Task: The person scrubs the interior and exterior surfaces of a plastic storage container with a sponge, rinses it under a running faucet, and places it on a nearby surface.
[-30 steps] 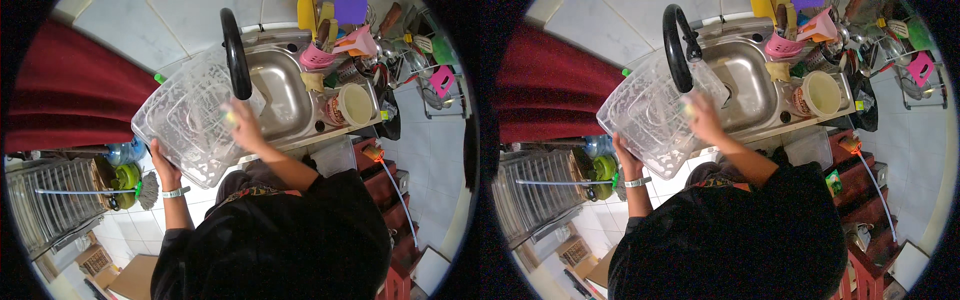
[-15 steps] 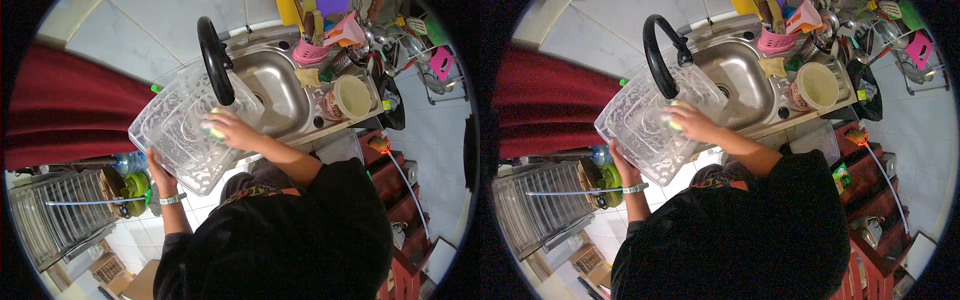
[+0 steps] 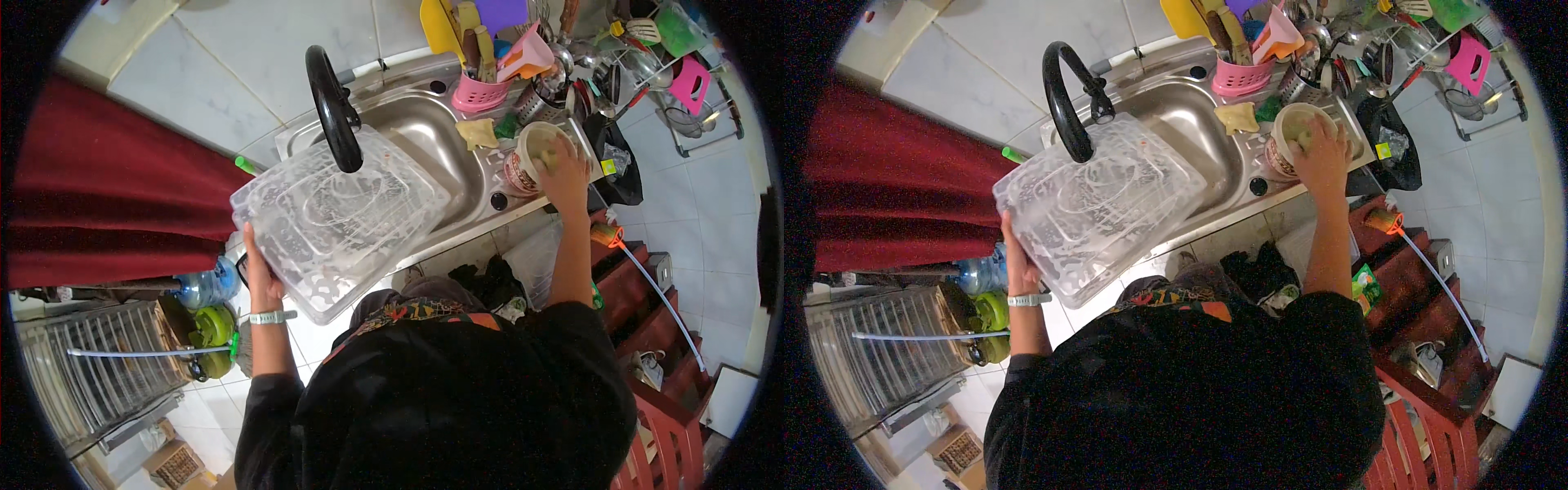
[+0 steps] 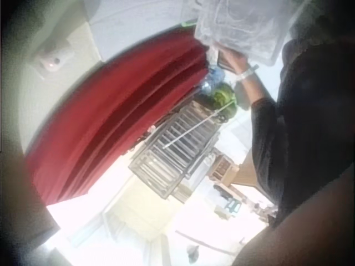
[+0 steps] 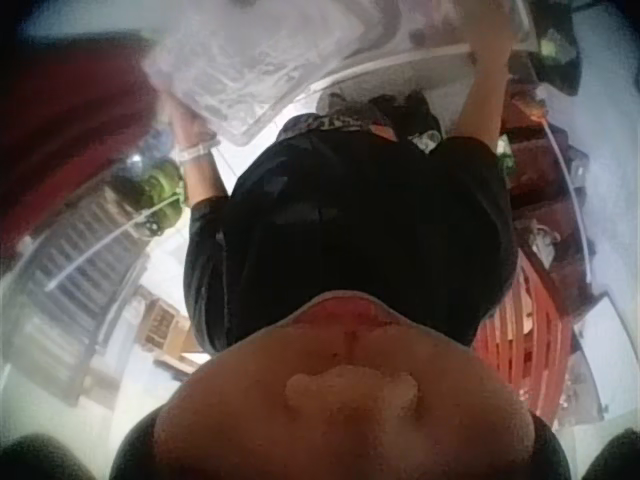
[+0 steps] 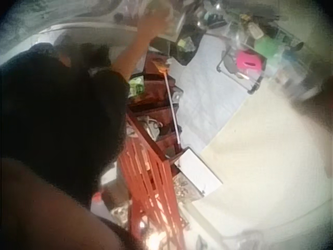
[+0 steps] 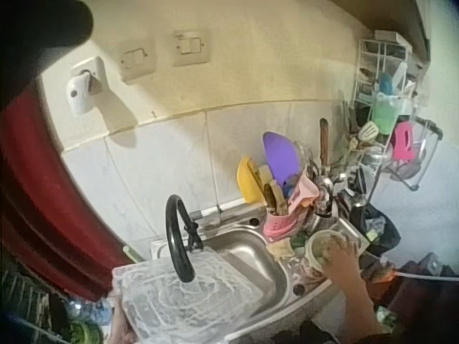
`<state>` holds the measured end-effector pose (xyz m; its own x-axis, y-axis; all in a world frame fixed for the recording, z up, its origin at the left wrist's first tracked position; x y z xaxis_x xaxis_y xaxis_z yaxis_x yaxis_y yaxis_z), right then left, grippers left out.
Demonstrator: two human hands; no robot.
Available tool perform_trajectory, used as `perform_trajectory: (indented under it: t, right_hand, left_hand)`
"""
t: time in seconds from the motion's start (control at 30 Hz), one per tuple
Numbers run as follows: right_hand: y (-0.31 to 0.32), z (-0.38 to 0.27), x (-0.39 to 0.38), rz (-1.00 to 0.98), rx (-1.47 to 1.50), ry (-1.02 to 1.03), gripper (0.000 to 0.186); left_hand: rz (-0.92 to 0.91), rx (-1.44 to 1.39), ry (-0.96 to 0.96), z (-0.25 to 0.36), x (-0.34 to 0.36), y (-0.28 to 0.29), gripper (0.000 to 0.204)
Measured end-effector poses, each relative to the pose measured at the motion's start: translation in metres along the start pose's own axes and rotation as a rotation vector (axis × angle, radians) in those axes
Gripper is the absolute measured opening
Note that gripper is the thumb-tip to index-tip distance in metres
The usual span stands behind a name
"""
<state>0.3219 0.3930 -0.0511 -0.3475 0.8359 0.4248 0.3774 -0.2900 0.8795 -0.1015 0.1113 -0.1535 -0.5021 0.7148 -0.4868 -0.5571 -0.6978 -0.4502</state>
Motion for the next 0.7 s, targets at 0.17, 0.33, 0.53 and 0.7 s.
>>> perform_trajectory:
  t: [0.17, 0.33, 0.53, 0.7]
  right_hand:
    - [-0.048, -0.106, 0.015, -0.145, 0.772, 0.184, 0.046]
    - [-0.222, -0.178, 0.033, -0.669, 1.441, -0.398, 0.054]
    - [-0.269, -0.276, 0.049, -1.137, 2.123, -0.511, 0.03]
    - [-0.259, -0.277, 0.052, -1.041, 1.985, -0.646, 0.017]
  left_hand:
    - [-0.098, -0.067, 0.108, -0.032, 0.042, -0.022, 0.068]
    - [-0.036, 0.055, -0.008, -0.039, 0.084, -0.037, 0.06]
    - [0.073, 0.342, -0.192, -0.033, 0.101, 0.001, 0.054]
    - [-0.067, 0.262, -0.093, -0.031, 0.055, -0.025, 0.069]
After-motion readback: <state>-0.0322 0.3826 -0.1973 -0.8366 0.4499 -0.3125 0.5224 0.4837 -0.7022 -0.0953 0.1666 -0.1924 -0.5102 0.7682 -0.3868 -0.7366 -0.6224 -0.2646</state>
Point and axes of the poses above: each hand's wrist, its own x-axis towards the middle knuckle, its own y-axis out of the back of the hand, z = x × y, the point moved 8 cm from there along x, towards the middle knuckle, and after that the axes turned 2 degrees about -z, right-handed, at the moved point
